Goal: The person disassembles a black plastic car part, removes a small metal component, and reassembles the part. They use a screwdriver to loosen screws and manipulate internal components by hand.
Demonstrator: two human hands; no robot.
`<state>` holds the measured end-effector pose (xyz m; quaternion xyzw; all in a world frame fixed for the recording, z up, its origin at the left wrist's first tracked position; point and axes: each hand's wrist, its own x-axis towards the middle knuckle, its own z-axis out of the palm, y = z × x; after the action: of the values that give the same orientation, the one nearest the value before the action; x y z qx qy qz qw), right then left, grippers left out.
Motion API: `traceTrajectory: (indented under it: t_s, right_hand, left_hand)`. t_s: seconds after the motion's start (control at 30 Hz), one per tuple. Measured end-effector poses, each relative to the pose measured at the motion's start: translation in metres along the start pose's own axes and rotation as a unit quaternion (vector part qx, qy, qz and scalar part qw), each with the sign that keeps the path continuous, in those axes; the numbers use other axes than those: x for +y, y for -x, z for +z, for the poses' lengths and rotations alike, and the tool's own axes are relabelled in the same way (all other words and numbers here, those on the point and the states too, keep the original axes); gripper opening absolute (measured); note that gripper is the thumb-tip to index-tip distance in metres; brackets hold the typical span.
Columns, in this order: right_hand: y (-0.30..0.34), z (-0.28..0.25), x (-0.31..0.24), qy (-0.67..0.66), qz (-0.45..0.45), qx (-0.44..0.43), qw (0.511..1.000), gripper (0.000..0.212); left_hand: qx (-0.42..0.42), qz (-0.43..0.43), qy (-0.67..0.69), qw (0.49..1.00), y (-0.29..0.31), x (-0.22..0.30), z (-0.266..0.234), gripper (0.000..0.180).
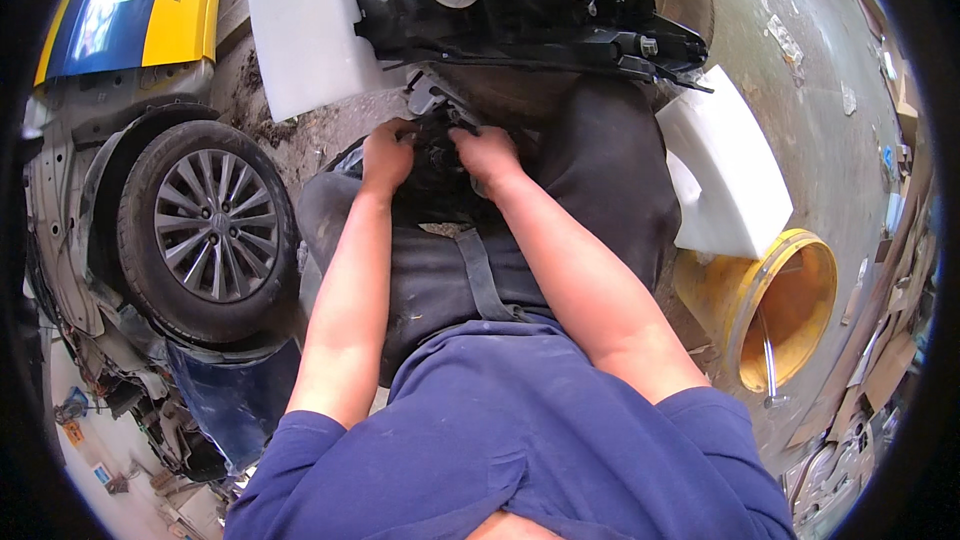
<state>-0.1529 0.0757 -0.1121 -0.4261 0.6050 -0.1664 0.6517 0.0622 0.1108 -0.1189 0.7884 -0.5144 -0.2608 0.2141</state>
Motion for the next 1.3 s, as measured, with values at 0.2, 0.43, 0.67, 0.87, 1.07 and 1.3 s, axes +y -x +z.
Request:
traceTrajectory:
  t_s: [0.2, 0.43, 0.67, 0.87, 1.07, 1.3]
  right_hand:
    - [-0.003, 0.018, 0.007, 0.311, -0.045, 0.009, 0.949, 0.048]
    - [-0.012, 0.026, 0.011, 0.352, -0.053, 0.033, 0.934, 0.043]
    - [-0.009, 0.033, 0.007, 0.392, -0.09, 0.048, 0.914, 0.046]
    - [-0.004, 0.034, 0.006, 0.417, -0.113, 0.026, 0.902, 0.048]
    - [-0.012, 0.038, 0.005, 0.425, -0.115, 0.0, 0.898, 0.044]
    - [-0.016, 0.039, 0.009, 0.429, -0.107, -0.016, 0.897, 0.04]
  left_hand:
    - [-0.073, 0.014, -0.038, 0.997, -0.018, -0.008, -0.018, 0.028]
    - [-0.124, 0.007, 0.004, 0.992, -0.021, -0.015, -0.019, 0.028]
    - [-0.126, -0.019, 0.046, 0.991, -0.026, -0.019, -0.016, 0.031]
    - [-0.137, -0.084, 0.078, 0.984, -0.026, -0.018, -0.016, 0.033]
    - [-0.15, -0.063, 0.118, 0.98, -0.027, -0.012, -0.02, 0.033]
    - [-0.168, -0.117, 0.148, 0.968, -0.031, -0.02, -0.016, 0.028]
